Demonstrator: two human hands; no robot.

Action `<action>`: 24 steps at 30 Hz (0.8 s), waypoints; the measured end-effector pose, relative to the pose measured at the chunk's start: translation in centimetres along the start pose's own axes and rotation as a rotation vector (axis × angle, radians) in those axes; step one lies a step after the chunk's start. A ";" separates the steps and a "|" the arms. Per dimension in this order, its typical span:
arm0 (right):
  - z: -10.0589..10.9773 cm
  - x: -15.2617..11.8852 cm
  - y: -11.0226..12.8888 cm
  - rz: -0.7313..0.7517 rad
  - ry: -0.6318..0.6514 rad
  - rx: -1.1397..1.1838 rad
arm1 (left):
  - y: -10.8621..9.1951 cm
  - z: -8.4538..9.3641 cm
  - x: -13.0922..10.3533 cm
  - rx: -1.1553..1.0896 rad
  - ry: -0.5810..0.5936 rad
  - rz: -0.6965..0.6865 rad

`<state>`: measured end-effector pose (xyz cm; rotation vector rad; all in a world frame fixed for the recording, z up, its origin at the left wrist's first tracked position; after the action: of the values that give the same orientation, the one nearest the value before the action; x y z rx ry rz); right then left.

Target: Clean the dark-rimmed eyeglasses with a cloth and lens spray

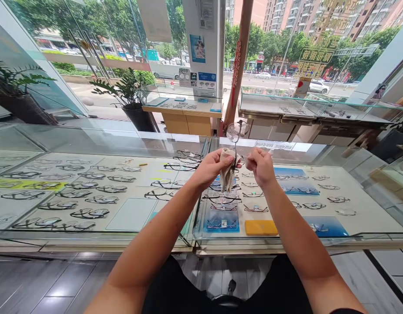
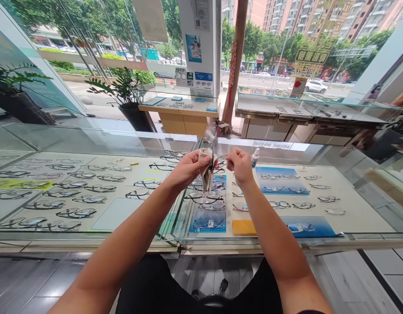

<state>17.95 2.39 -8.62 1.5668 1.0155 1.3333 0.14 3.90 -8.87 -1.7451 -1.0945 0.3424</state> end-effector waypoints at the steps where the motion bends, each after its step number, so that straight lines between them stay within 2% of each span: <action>1: -0.2 0.1 0.0 -0.042 0.039 0.043 | 0.0 0.0 0.0 -0.004 0.001 -0.004; 3: -0.4 0.2 0.2 -0.084 0.099 0.052 | -0.2 0.0 -0.1 0.000 0.008 -0.012; 11: -0.8 0.0 0.4 -0.034 0.186 0.020 | -0.7 -0.8 -0.5 0.038 0.025 -0.033; 17: -0.5 0.0 0.8 0.064 0.054 -0.108 | -0.6 -1.1 -0.7 0.139 0.004 -0.047; 24: -0.7 -0.5 0.8 0.084 -0.031 -0.085 | -0.5 -1.6 -0.8 0.205 -0.045 -0.079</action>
<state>17.26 1.68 -8.02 1.5762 0.8712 1.3868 0.51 2.36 -7.94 -1.5156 -1.1162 0.4313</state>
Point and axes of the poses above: each hand's wrist, its own x-axis towards the middle knuckle, its own z-axis out of the back of the hand, y = z × x, the point moved 4 cm from there along x, towards the middle knuckle, and after that the axes turned 12 degrees about -x, right-handed, at the moved point
